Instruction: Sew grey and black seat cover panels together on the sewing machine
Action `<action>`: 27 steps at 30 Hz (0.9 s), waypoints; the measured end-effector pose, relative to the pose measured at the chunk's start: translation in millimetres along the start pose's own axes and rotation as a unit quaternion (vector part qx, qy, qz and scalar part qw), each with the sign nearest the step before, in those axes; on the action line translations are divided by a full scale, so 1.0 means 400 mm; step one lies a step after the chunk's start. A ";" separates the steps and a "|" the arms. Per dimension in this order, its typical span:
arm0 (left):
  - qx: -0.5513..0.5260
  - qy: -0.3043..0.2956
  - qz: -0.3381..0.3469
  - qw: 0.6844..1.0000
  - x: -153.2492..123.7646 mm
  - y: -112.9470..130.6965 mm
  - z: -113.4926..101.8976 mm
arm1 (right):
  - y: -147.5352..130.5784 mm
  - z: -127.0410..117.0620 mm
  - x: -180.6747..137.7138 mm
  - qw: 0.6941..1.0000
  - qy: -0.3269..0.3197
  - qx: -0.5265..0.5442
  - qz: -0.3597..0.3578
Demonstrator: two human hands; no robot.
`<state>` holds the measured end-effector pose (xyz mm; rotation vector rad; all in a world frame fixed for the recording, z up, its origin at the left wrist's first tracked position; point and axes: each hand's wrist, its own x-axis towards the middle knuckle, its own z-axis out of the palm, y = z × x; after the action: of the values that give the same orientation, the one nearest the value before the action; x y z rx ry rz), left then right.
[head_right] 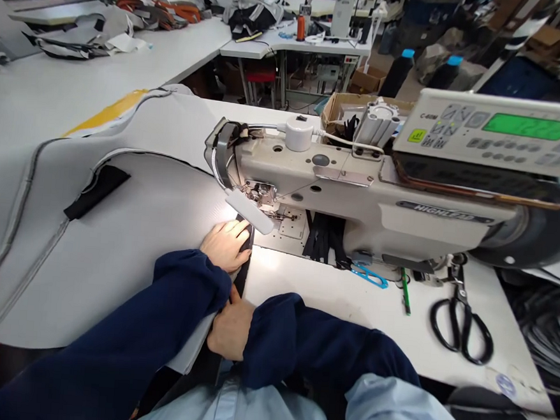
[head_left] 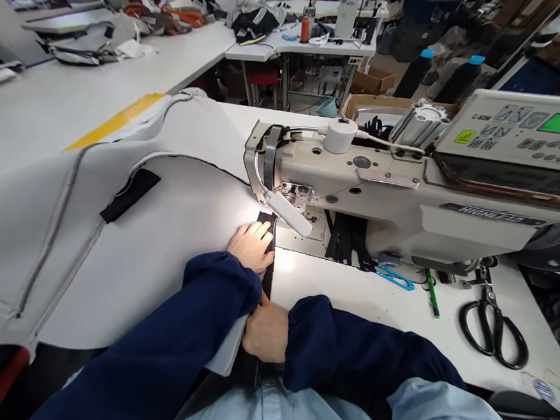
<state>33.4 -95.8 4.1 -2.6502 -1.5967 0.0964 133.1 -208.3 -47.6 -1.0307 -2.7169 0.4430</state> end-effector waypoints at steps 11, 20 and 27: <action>-0.036 -0.020 0.030 0.999 0.022 -0.036 -0.020 | 0.010 -0.070 0.014 0.991 -0.115 0.017 -0.068; -0.077 -0.032 0.018 0.996 0.040 -0.048 -0.019 | 0.018 -0.060 0.013 0.992 -0.108 0.017 -0.070; -0.053 -0.025 -0.068 0.996 -0.084 0.039 -0.032 | 0.024 -0.053 0.027 0.991 -0.118 0.027 -0.058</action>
<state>32.5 -132.7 16.9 -2.6256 -1.8426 0.0754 137.1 -189.9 -30.4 -0.8480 -2.9331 0.6529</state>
